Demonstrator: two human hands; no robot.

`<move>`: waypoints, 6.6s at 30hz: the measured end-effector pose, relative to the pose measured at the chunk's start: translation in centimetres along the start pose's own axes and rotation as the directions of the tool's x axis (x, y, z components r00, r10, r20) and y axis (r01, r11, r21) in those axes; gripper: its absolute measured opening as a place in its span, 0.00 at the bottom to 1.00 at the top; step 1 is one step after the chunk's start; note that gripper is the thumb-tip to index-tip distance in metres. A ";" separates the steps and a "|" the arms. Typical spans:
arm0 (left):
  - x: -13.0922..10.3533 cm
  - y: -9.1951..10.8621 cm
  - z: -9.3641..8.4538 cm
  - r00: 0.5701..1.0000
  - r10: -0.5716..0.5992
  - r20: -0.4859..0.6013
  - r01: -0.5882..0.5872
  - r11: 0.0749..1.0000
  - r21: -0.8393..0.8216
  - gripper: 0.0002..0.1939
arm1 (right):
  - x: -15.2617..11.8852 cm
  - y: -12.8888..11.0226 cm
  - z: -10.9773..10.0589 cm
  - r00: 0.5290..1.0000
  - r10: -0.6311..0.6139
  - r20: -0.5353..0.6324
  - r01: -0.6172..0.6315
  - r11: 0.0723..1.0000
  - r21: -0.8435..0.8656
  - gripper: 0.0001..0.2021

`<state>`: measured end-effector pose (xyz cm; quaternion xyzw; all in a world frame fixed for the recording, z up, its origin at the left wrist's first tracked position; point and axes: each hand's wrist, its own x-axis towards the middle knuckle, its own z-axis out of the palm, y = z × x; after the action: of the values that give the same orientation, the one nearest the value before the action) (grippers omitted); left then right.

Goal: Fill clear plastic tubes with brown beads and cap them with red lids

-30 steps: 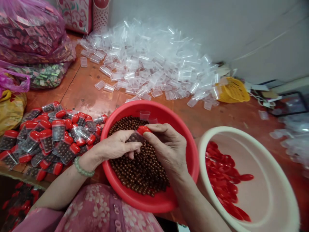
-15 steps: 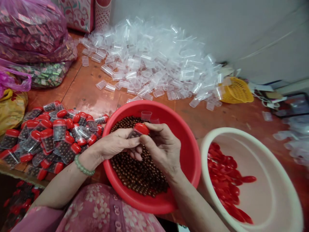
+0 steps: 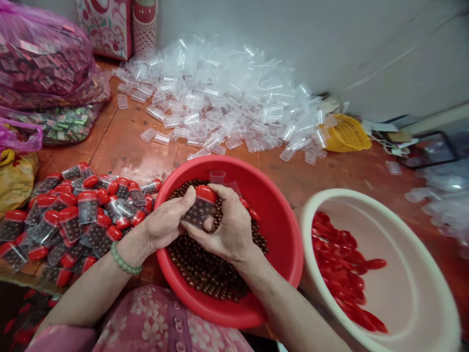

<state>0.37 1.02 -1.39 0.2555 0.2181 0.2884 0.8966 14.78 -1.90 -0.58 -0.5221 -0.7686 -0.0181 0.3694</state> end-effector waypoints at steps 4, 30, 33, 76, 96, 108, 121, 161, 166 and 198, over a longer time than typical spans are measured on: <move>0.2 -0.2 0.0 0.999 -0.013 -0.038 0.014 0.999 0.029 0.26 | 0.0 0.2 0.2 0.999 -0.027 -0.021 0.027 1.000 -0.010 0.32; 0.2 1.0 1.3 0.964 0.083 -0.253 -0.084 0.996 0.007 0.33 | -0.4 2.1 0.8 0.977 0.040 -0.208 -0.022 0.996 0.090 0.39; 0.2 0.9 1.2 0.968 0.062 -0.245 -0.059 0.998 0.018 0.32 | -0.1 1.7 0.7 0.971 0.134 -0.197 -0.113 0.987 0.113 0.37; -4.3 1.2 3.7 0.873 0.297 -0.387 -0.019 0.813 0.582 0.20 | 0.2 -1.2 -2.9 0.886 -0.247 0.392 0.120 0.940 0.320 0.38; -6.8 4.0 -4.2 0.649 0.729 0.215 0.287 -0.497 0.819 0.16 | 2.3 8.8 -0.7 0.595 0.524 0.609 -0.282 0.846 -0.453 0.09; -2.1 0.0 -1.0 0.624 0.701 0.344 -0.033 -0.416 0.909 0.05 | -0.5 7.3 0.2 0.540 0.201 0.817 -0.098 0.980 -0.176 0.09; -1.9 -0.1 -1.4 0.651 0.693 0.310 -0.041 -0.376 0.926 0.06 | 1.2 5.4 0.4 0.335 0.197 0.921 0.315 0.898 -0.306 0.14; -1.8 -0.1 1.8 0.971 0.239 0.010 -0.134 0.509 0.850 0.28 | 0.1 4.6 -3.0 0.720 -0.074 0.690 -0.610 0.407 0.680 0.19; -1.7 0.0 1.8 0.949 0.311 -0.042 -0.084 0.382 0.920 0.22 | 0.1 3.9 -3.5 0.726 -0.069 0.685 -0.578 0.478 0.661 0.12; -2.2 0.2 3.1 0.983 0.146 -0.110 -0.024 0.703 0.711 0.10 | -0.4 4.4 -4.6 0.688 0.478 0.546 -0.718 0.340 0.608 0.14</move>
<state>0.30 -1.21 1.65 0.5653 0.3702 0.2433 0.6958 20.96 -2.09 0.99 -0.5463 -0.4852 0.5311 0.4290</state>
